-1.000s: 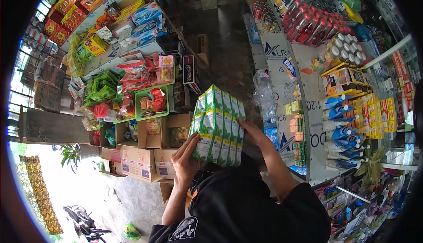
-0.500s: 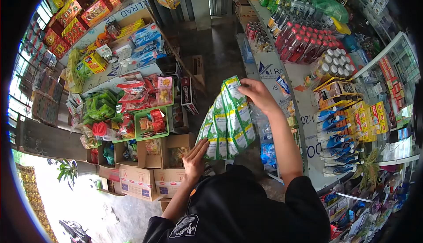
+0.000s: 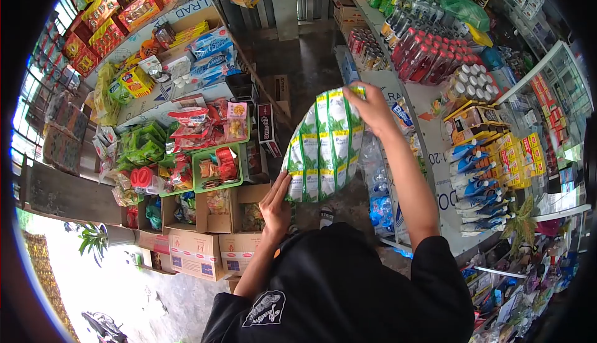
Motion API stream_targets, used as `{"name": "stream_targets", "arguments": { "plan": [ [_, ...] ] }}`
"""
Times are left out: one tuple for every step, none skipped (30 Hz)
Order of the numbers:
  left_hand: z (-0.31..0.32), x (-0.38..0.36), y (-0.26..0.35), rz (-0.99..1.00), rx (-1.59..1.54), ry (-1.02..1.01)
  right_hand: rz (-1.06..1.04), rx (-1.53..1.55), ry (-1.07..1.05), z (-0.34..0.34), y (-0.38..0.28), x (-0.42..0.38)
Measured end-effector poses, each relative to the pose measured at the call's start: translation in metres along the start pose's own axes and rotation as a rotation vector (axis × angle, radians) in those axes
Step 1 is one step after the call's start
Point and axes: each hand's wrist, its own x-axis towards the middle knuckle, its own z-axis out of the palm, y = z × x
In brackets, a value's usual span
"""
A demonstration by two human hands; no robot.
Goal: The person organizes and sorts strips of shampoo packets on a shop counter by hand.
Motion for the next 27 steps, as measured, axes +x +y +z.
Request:
{"name": "stream_targets", "arguments": {
  "plan": [
    [-0.001, 0.000, -0.001, 0.015, 0.007, -0.019, -0.049, -0.058, 0.020, 0.004, -0.013, 0.002],
    [-0.001, 0.001, 0.000, 0.029, 0.014, -0.014, -0.098, -0.119, 0.041, 0.008, -0.027, 0.005],
    [0.000, 0.004, 0.002, 0.043, 0.020, -0.006, -0.198, -0.149, 0.071, 0.014, -0.041, 0.010],
    [0.001, 0.007, 0.003, 0.057, 0.027, 0.002, -0.298, -0.180, 0.100, 0.020, -0.054, 0.016],
    [0.004, 0.008, -0.002, 0.069, 0.045, 0.006, -0.382, -0.237, 0.152, 0.026, -0.066, 0.023],
    [0.007, 0.009, -0.005, 0.087, 0.048, 0.060, -0.418, -0.202, 0.120, 0.029, -0.098, 0.017],
    [0.011, 0.011, -0.007, 0.104, 0.053, 0.116, -0.478, -0.201, 0.139, 0.033, -0.124, 0.011],
    [0.013, 0.015, -0.008, 0.122, 0.058, 0.175, -0.537, -0.139, 0.098, 0.037, -0.143, 0.008],
    [0.011, 0.020, -0.005, 0.110, 0.101, 0.185, -0.563, -0.159, 0.100, 0.038, -0.162, 0.003],
    [0.012, 0.024, -0.007, 0.113, 0.094, 0.243, -0.587, -0.176, 0.103, 0.039, -0.178, -0.002],
    [0.015, 0.029, -0.011, 0.116, 0.087, 0.302, -0.575, -0.161, 0.108, 0.037, -0.190, -0.006],
    [0.012, 0.034, -0.010, 0.119, 0.081, 0.364, -0.565, -0.146, 0.110, 0.035, -0.200, -0.009],
    [0.005, 0.038, -0.010, 0.076, 0.114, 0.315, -0.555, -0.131, 0.113, 0.033, -0.209, -0.011],
    [0.002, 0.044, -0.009, 0.074, 0.120, 0.357, -0.582, -0.112, 0.128, 0.031, -0.216, -0.011],
    [0.000, 0.051, -0.006, 0.070, 0.126, 0.400, -0.608, -0.093, 0.142, 0.030, -0.221, -0.012],
    [-0.002, 0.059, -0.004, 0.066, 0.131, 0.442, -0.632, -0.095, 0.156, 0.028, -0.227, -0.013],
    [-0.006, 0.067, -0.004, 0.071, 0.132, 0.472, -0.655, -0.097, 0.169, 0.026, -0.233, -0.013],
    [-0.011, 0.075, -0.004, 0.097, 0.161, 0.473, -0.678, -0.099, 0.182, 0.024, -0.239, -0.014],
    [-0.018, 0.083, -0.003, 0.121, 0.191, 0.471, -0.689, -0.107, 0.170, 0.021, -0.249, -0.017],
    [-0.022, 0.089, -0.004, 0.145, 0.221, 0.468, -0.699, -0.114, 0.159, 0.020, -0.255, -0.019],
    [-0.024, 0.096, -0.005, 0.119, 0.209, 0.488, -0.759, -0.070, 0.174, 0.022, -0.257, -0.020],
    [-0.027, 0.102, -0.005, 0.125, 0.248, 0.475, -0.735, -0.083, 0.180, 0.021, -0.260, -0.020],
    [-0.031, 0.107, -0.005, 0.130, 0.288, 0.461, -0.710, -0.095, 0.186, 0.020, -0.264, -0.021],
    [-0.036, 0.111, -0.005, 0.135, 0.326, 0.447, -0.685, -0.108, 0.192, 0.020, -0.267, -0.022],
    [-0.038, 0.114, -0.011, 0.161, 0.277, 0.418, -0.795, -0.049, 0.189, 0.023, -0.264, -0.013],
    [-0.037, 0.117, -0.014, 0.157, 0.228, 0.406, -0.760, -0.064, 0.185, 0.022, -0.266, -0.014],
    [-0.037, 0.119, -0.015, 0.152, 0.179, 0.395, -0.724, -0.079, 0.180, 0.021, -0.272, -0.017]
  ]
}}
